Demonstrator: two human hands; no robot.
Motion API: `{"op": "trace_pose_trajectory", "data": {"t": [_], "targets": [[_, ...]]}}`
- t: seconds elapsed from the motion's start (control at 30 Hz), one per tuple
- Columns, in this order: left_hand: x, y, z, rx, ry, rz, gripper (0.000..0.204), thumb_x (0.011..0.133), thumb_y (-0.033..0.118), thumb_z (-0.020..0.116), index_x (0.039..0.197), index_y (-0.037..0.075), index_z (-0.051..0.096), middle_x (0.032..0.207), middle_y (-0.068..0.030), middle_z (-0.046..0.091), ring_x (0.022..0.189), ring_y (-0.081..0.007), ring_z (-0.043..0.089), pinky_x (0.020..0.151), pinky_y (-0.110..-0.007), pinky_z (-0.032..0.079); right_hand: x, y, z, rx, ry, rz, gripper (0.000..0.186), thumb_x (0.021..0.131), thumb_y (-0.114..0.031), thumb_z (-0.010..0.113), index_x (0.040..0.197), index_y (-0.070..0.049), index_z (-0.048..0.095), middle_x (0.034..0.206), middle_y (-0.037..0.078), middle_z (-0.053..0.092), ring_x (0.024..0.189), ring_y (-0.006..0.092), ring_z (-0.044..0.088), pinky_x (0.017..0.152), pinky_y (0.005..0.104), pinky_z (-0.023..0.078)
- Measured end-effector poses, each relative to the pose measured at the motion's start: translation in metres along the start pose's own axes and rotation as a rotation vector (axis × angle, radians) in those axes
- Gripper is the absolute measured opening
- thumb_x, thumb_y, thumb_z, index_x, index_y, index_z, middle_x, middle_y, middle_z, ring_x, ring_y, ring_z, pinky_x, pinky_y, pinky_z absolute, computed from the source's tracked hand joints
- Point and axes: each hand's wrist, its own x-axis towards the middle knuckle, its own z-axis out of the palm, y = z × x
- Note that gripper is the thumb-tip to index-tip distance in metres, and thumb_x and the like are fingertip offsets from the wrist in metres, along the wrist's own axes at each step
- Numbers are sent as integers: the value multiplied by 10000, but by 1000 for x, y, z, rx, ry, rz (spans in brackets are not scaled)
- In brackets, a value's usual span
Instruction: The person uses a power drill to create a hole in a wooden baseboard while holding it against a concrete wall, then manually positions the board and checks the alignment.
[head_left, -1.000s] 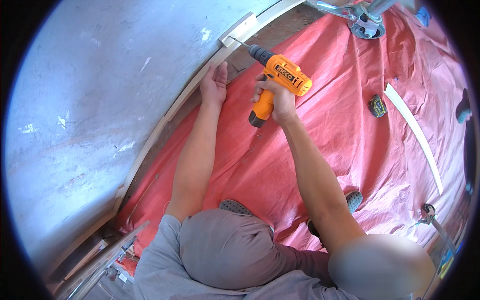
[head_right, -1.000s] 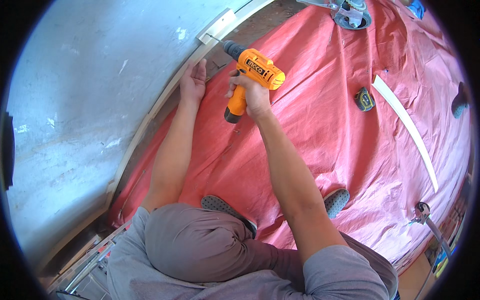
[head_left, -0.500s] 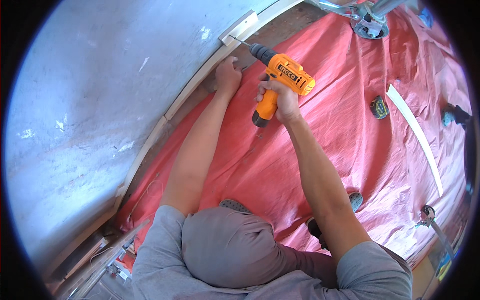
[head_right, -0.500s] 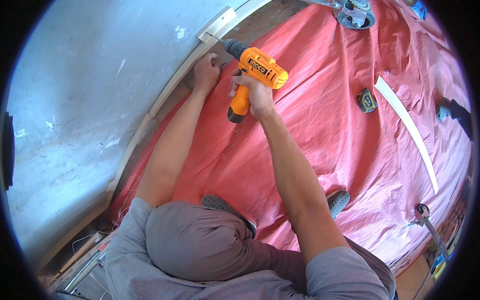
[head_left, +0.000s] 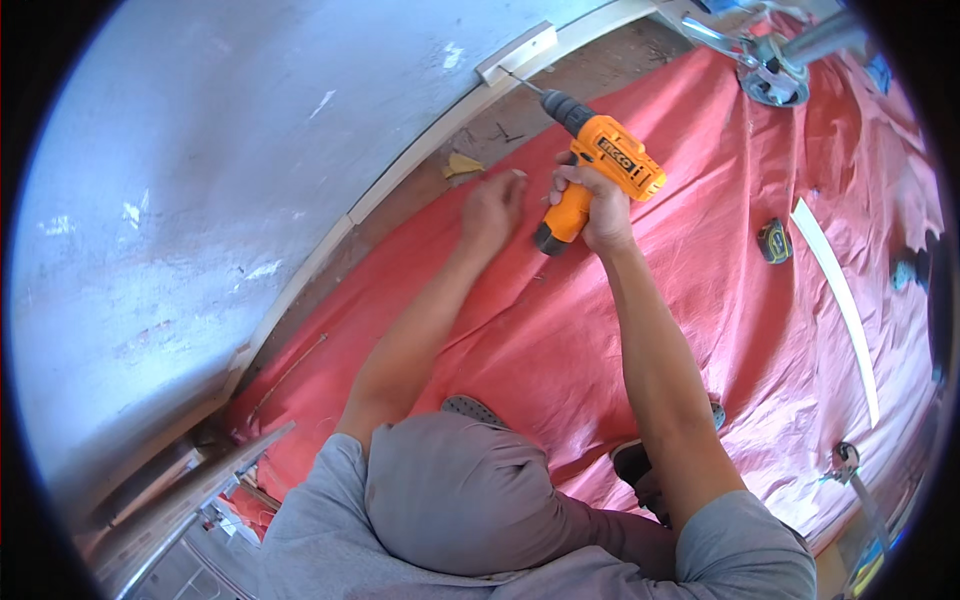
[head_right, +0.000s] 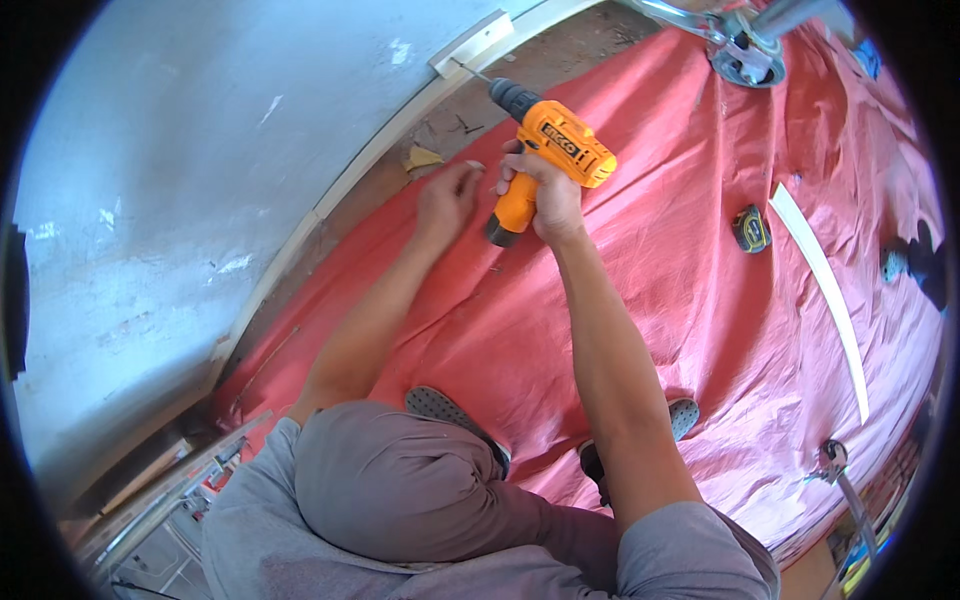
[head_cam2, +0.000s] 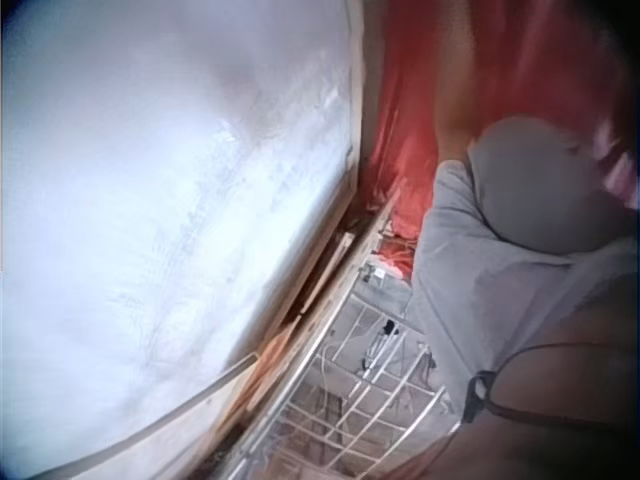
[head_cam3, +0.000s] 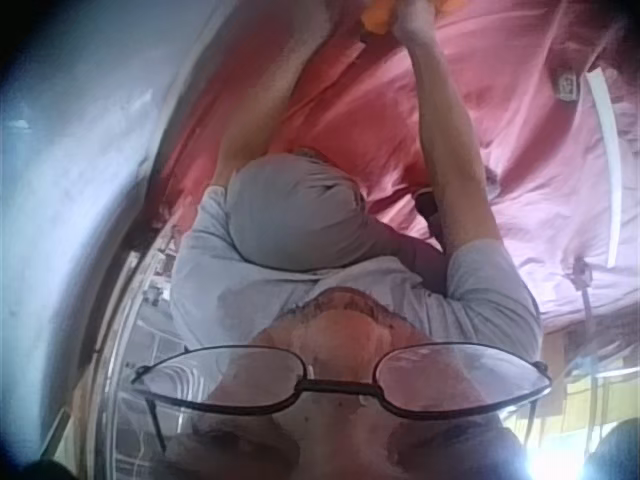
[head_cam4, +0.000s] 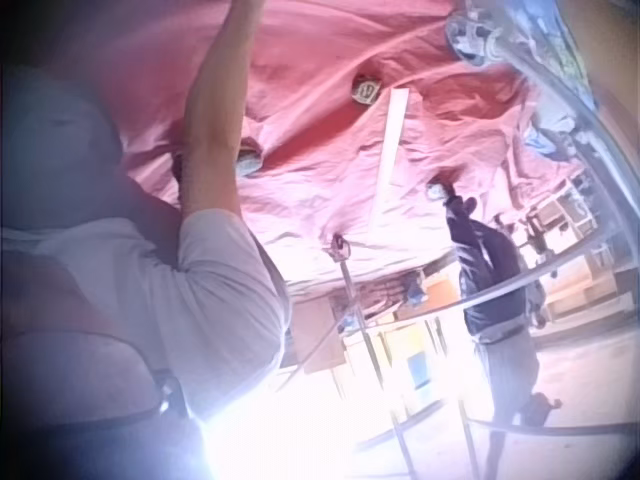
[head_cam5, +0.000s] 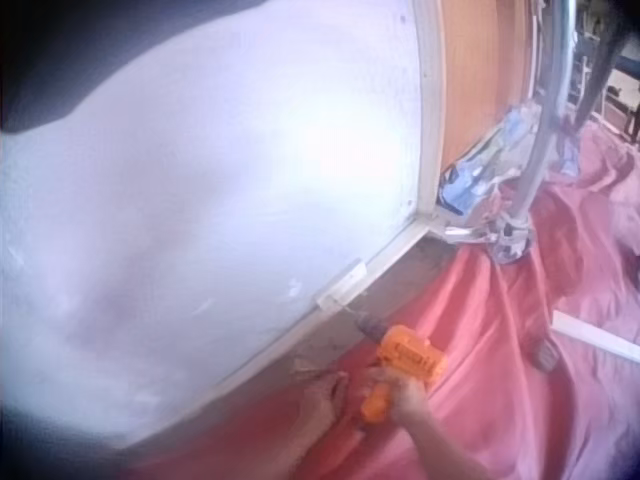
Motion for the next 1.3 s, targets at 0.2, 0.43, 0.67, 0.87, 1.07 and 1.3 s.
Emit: {"op": "trace_pose_trajectory", "data": {"t": [0.2,0.43,0.67,0.87,1.07,1.3], "targets": [[-7,22,-4,-3,-113,-220,209,1049,215,628,1149,74,746,995,-220,761,947,-410,742,802,-511,583,-1,1,-9,-10,-16,14,294,917,-96,654,1184,1,573,828,86,604,734,220,631,776,431,580],[21,-46,-29,171,236,88,376,950,127,723,1314,53,666,1024,-171,775,960,-395,741,846,-491,581,-2,3,1,24,-24,35,274,917,-88,632,1168,1,569,839,82,596,734,213,625,764,432,570],[9,-51,-44,150,46,-231,543,905,121,773,1425,85,619,1001,-138,791,936,-335,759,831,-448,588,-2,3,-1,3,-17,18,279,913,-91,635,1169,0,569,838,81,598,729,213,625,762,432,572],[9,-34,-53,51,93,-318,434,925,156,734,1337,68,630,938,-157,784,896,-374,761,789,-497,583,-2,4,-4,9,-6,15,278,913,-90,637,1168,-3,570,830,76,599,722,210,628,766,434,576],[28,-50,-49,146,88,-324,305,950,236,720,1184,44,679,928,-186,779,895,-410,750,793,-513,577,-2,7,0,9,-7,0,285,908,-95,641,1168,-4,568,830,76,604,724,212,631,769,437,578],[45,-44,-17,153,191,-359,236,927,226,719,1079,46,702,991,-206,765,978,-415,730,859,-512,566,-4,4,-4,17,15,-5,304,889,-84,646,1167,6,562,826,92,617,705,222,634,752,442,586]]}}
